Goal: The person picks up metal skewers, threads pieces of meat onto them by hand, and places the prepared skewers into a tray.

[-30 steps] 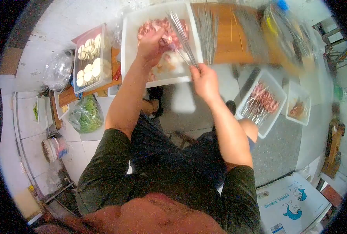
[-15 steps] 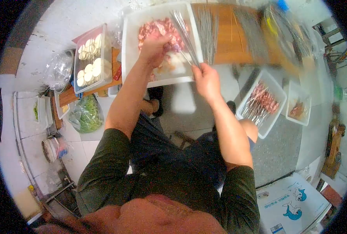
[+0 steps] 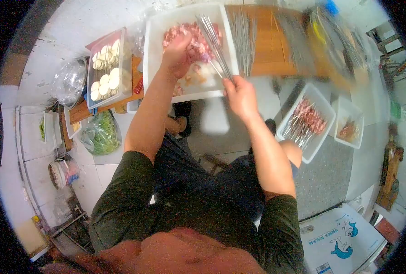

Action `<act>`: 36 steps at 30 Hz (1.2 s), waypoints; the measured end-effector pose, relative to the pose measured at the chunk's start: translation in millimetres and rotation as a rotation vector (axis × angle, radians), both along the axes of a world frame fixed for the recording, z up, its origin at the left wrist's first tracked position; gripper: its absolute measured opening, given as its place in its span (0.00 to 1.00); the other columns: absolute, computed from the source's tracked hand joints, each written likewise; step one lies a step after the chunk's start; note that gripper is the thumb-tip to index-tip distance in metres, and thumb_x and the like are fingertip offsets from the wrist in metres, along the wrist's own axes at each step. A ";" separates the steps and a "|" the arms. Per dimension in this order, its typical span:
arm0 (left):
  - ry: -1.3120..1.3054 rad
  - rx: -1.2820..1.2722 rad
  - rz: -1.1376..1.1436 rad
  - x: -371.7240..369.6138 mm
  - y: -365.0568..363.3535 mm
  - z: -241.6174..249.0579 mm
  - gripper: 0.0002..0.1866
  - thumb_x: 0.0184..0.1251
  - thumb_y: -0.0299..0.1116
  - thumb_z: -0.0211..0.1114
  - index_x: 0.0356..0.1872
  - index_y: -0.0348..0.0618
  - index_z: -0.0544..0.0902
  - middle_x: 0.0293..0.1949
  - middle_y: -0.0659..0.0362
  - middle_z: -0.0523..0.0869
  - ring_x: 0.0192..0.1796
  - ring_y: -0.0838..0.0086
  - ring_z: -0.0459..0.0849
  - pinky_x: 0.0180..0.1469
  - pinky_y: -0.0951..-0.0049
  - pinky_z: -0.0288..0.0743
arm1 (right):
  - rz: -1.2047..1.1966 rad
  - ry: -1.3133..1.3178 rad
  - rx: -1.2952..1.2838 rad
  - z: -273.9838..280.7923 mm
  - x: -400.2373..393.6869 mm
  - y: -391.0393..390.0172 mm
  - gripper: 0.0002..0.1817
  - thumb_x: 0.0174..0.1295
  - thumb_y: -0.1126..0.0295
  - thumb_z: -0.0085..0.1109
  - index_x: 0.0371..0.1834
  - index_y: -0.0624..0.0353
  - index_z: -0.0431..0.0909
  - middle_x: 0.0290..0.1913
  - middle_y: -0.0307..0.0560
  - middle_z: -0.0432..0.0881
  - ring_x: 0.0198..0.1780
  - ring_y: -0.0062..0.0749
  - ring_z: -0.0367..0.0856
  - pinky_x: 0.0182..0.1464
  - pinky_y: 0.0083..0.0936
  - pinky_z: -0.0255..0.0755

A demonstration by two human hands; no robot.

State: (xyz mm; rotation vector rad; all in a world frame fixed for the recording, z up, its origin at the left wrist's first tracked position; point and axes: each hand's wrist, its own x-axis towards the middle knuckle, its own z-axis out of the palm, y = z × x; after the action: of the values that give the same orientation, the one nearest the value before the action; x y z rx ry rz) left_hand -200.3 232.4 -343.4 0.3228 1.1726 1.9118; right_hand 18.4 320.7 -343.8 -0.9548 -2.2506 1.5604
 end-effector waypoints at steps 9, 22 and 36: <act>0.064 -0.002 0.064 9.4 -3.2 9.9 0.07 0.72 0.37 0.59 0.41 0.46 0.76 0.38 0.60 0.84 0.36 0.74 0.83 0.40 0.69 0.78 | 0.002 -0.040 0.044 2.2 -0.6 -2.1 0.16 0.68 0.60 0.58 0.33 0.64 0.80 0.23 0.48 0.82 0.27 0.34 0.80 0.34 0.34 0.72; 0.164 0.176 -0.151 11.8 -4.8 10.8 0.12 0.74 0.37 0.55 0.45 0.38 0.78 0.40 0.52 0.85 0.42 0.64 0.86 0.49 0.60 0.82 | -0.033 0.081 0.139 -2.1 3.0 -2.4 0.15 0.65 0.61 0.58 0.38 0.64 0.81 0.31 0.61 0.82 0.36 0.54 0.82 0.42 0.45 0.74; 0.116 -0.229 -0.004 -9.8 5.0 6.8 0.21 0.78 0.44 0.56 0.59 0.36 0.72 0.55 0.47 0.82 0.55 0.64 0.83 0.53 0.68 0.82 | -0.733 -0.257 0.424 -72.7 278.1 205.3 0.17 0.68 0.59 0.58 0.33 0.65 0.82 0.25 0.47 0.83 0.28 0.27 0.79 0.34 0.28 0.73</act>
State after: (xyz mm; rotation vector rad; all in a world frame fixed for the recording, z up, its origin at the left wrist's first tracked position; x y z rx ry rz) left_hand -210.2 237.4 -336.6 0.3144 1.4513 1.7532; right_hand 296.5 526.0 -416.5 -1.6447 -1.8999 0.6506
